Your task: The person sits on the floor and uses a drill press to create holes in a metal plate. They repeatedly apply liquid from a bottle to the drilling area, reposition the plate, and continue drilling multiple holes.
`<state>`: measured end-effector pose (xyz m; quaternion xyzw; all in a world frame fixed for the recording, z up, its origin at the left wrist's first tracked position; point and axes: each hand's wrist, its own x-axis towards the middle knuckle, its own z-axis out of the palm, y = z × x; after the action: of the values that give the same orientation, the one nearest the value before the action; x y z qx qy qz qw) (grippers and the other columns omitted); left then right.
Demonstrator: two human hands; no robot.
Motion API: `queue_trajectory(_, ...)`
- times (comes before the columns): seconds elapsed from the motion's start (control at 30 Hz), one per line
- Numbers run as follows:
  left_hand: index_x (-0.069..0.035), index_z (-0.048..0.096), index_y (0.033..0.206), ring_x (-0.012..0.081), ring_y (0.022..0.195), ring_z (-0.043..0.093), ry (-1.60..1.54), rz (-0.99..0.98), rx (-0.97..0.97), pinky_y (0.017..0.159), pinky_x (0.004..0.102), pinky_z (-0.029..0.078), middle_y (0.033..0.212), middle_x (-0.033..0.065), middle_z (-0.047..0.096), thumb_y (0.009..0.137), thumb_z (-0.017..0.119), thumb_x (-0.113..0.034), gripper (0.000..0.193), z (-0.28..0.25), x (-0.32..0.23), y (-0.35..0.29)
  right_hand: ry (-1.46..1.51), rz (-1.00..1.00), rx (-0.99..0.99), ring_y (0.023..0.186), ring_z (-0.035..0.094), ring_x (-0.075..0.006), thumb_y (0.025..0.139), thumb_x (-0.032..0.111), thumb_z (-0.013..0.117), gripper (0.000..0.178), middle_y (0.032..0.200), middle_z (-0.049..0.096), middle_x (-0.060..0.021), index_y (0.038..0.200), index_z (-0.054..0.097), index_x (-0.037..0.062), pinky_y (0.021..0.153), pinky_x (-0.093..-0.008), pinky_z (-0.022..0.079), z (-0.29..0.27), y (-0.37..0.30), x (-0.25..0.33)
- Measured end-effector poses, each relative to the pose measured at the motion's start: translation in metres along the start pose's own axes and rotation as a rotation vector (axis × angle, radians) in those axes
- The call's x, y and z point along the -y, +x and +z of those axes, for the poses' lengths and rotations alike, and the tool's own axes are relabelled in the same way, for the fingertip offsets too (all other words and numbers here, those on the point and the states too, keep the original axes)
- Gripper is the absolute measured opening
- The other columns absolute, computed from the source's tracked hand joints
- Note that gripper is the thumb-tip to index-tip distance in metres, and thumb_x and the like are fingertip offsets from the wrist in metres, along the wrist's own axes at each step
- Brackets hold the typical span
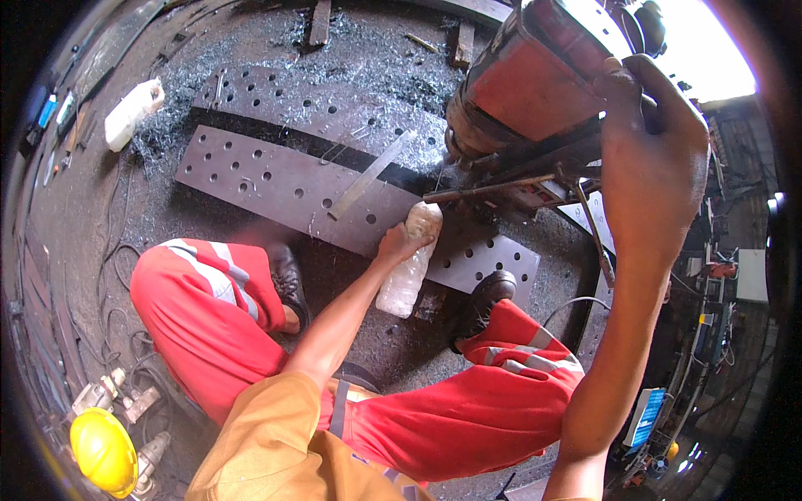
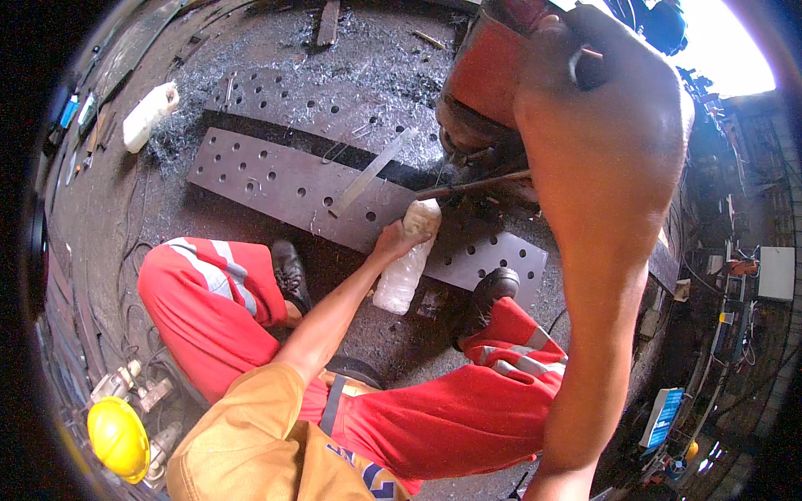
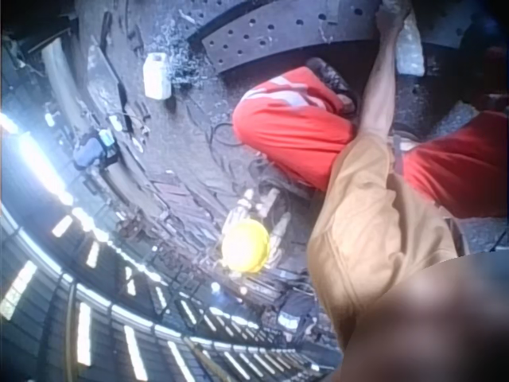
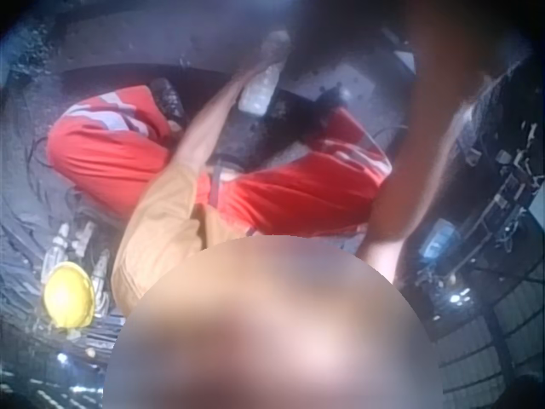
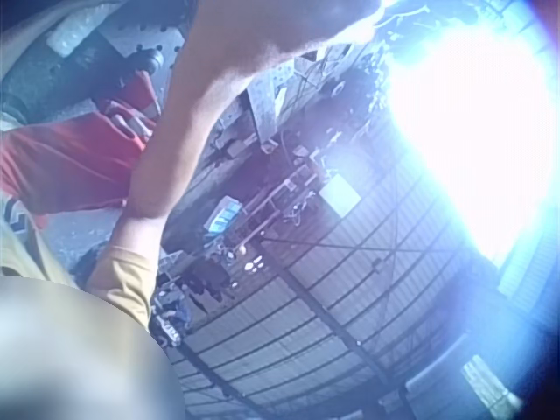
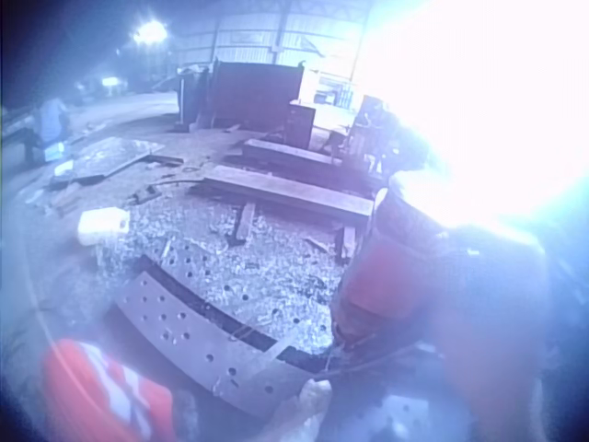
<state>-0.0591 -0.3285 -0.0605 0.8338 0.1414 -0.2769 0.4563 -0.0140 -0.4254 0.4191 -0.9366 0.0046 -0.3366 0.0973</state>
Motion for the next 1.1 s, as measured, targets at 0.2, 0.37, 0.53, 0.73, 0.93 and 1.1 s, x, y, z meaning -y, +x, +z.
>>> queue_trajectory(0.2, 0.006, 0.064, 0.122, 0.0440, 0.116, 0.067, -0.034, 0.045, 0.018, 0.098, 0.0498, 0.053, 0.122, 0.0321, 0.068, 0.067, 0.083, -0.068, 0.095, 0.000, -0.002, -0.002, 0.155, -0.185, -0.026, 0.070, 0.067, -0.0158, 0.096, 0.036, 0.068, 0.037, 0.083, 0.075, -0.0120, 0.117, 0.076, 0.0070, 0.068, -0.0326, 0.050, -0.001, -0.002, -0.003)
queue_trajectory(0.37, 0.006, 0.058, 0.128, 0.0439, 0.116, 0.067, -0.073, 0.120, -0.084, 0.098, 0.0495, 0.054, 0.123, 0.0309, 0.068, 0.067, 0.087, -0.063, 0.097, 0.001, 0.008, -0.018, 0.524, -0.098, 0.045, 0.064, 0.068, -0.0198, 0.097, 0.022, 0.065, 0.025, 0.077, 0.073, -0.0152, 0.107, 0.076, 0.0025, 0.063, -0.0311, 0.051, -0.017, 0.003, -0.011)
queue_trajectory(0.53, -0.002, 0.055, 0.132, 0.0409, 0.116, 0.067, -0.216, 0.378, -0.065, 0.098, 0.0470, 0.054, 0.123, 0.0249, 0.069, 0.066, 0.094, -0.046, 0.088, -0.016, 0.010, -0.062, 0.456, -0.058, -0.068, 0.062, 0.053, -0.0055, 0.101, 0.019, 0.063, 0.023, 0.076, 0.063, 0.0001, 0.117, 0.074, 0.0074, 0.056, -0.0231, 0.040, -0.064, 0.001, -0.108)
queue_trajectory(0.73, -0.009, 0.052, 0.137, 0.0346, 0.122, 0.065, -0.220, 0.489, 0.046, 0.102, 0.0438, 0.053, 0.125, 0.0174, 0.069, 0.069, 0.094, -0.023, 0.081, -0.023, 0.039, -0.125, 1.025, 0.518, -0.407, 0.064, 0.042, -0.0060, 0.105, 0.013, 0.056, 0.026, 0.075, 0.041, 0.0043, 0.124, 0.066, -0.0017, 0.058, -0.0254, 0.038, -0.062, -0.046, -0.254)
queue_trajectory(0.93, -0.009, 0.044, 0.148, 0.0362, 0.140, 0.050, 0.042, 0.745, 0.211, 0.115, 0.0448, 0.043, 0.150, 0.0180, 0.050, 0.072, 0.092, -0.019, 0.090, -0.043, 0.099, -0.127, 1.186, 0.885, -0.698, 0.060, 0.055, -0.0167, 0.097, 0.017, 0.061, 0.020, 0.068, 0.050, 0.0003, 0.079, 0.058, 0.0097, 0.057, -0.0332, 0.053, 0.055, -0.167, -0.429)
queue_trajectory(1.1, -0.009, 0.045, 0.150, 0.0356, 0.136, 0.053, 0.143, 0.668, 0.199, 0.114, 0.0452, 0.043, 0.145, 0.0188, 0.056, 0.084, 0.080, -0.011, 0.075, -0.060, 0.092, -0.122, 1.480, 1.420, -0.452, 0.080, 0.071, -0.0290, 0.095, 0.016, 0.052, 0.020, 0.085, 0.070, -0.0085, 0.086, 0.066, 0.0057, 0.071, -0.0475, 0.063, 0.197, -0.270, -0.473)
